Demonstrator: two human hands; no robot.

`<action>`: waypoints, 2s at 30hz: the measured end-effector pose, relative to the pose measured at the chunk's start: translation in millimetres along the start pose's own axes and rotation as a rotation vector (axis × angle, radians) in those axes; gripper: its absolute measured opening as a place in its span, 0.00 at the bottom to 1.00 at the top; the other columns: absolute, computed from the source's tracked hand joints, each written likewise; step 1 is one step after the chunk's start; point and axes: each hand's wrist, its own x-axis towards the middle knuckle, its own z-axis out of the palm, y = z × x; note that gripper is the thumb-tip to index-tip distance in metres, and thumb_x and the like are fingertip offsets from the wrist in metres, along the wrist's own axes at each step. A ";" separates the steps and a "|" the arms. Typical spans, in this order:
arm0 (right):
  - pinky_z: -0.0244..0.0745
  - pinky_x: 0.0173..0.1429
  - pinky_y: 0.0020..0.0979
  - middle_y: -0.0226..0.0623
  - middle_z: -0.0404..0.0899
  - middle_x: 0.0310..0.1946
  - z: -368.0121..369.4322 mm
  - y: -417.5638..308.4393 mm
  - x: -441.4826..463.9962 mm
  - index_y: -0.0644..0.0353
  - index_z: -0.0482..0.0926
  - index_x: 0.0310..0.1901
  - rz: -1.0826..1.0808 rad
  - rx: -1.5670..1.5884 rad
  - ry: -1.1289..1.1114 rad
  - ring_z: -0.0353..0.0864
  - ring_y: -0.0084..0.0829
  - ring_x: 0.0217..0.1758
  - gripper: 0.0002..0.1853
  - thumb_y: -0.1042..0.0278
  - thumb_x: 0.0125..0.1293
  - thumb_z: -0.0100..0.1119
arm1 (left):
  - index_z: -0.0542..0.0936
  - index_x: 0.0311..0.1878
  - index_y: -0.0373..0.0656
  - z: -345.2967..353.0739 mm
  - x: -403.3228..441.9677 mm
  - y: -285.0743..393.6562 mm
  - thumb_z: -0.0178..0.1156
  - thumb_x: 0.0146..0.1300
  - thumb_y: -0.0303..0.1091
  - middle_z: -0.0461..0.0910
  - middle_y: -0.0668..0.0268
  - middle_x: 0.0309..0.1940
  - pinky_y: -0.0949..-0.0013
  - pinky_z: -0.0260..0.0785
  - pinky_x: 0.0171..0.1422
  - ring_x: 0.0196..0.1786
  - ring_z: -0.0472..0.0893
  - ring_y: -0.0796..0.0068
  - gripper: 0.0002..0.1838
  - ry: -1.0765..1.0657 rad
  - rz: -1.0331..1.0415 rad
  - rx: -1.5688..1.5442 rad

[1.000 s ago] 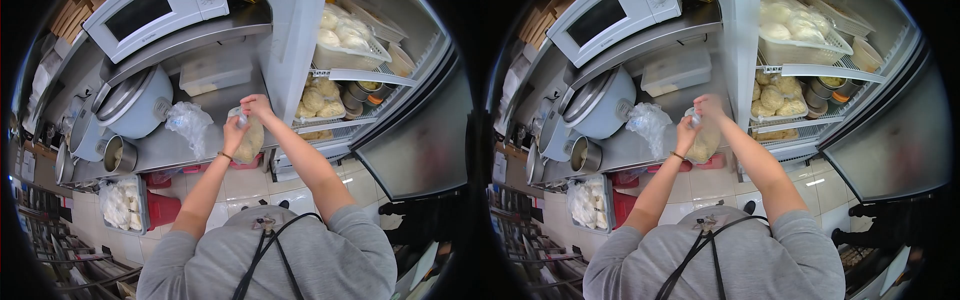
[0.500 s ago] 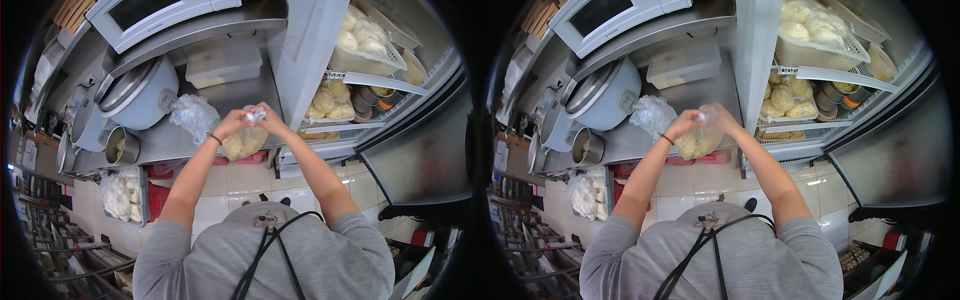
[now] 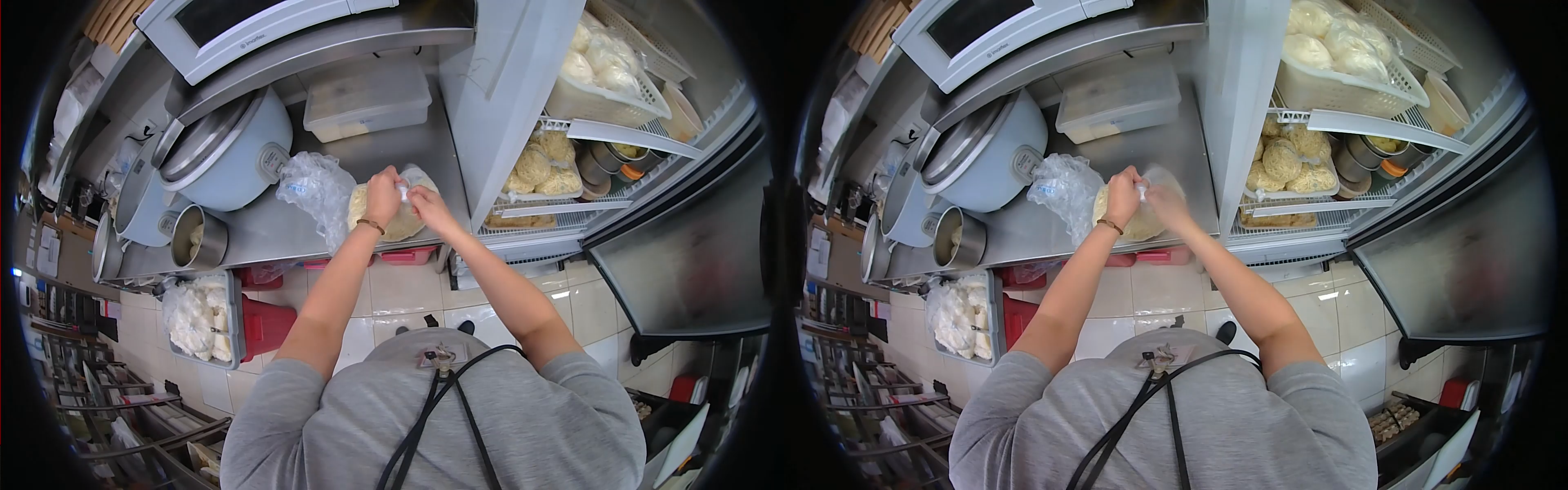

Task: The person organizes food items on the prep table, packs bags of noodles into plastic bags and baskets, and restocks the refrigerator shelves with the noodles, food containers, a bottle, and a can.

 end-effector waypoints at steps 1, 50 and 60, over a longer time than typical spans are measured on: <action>0.64 0.34 0.24 0.27 0.67 0.21 -1.0 7.5 1.6 0.62 0.72 0.34 -0.052 0.066 -0.076 0.68 0.23 0.26 0.11 0.62 0.60 0.48 | 0.73 0.23 0.35 -0.2 -2.0 -2.9 0.55 0.42 0.21 0.74 0.52 0.19 0.70 0.66 0.29 0.23 0.73 0.53 0.02 -0.001 -0.001 -0.001; 0.45 0.61 0.51 0.37 0.76 0.33 -130.6 194.5 -392.8 0.49 0.77 0.37 0.859 -0.403 0.866 0.70 0.35 0.48 0.15 0.72 0.43 0.54 | 0.69 0.47 0.43 141.1 -175.2 112.2 0.64 0.41 0.26 0.63 0.59 0.48 0.65 0.69 0.50 0.52 0.68 0.60 0.26 -1.391 0.257 -0.137; 0.44 0.61 0.56 0.40 0.78 0.33 -285.7 343.6 -382.8 0.46 0.77 0.40 1.174 -0.567 1.049 0.71 0.39 0.48 0.16 0.67 0.45 0.54 | 0.75 0.39 0.41 91.0 -212.6 -16.4 0.67 0.38 0.34 0.68 0.52 0.45 0.62 0.60 0.59 0.54 0.66 0.55 0.22 -1.188 -0.201 0.354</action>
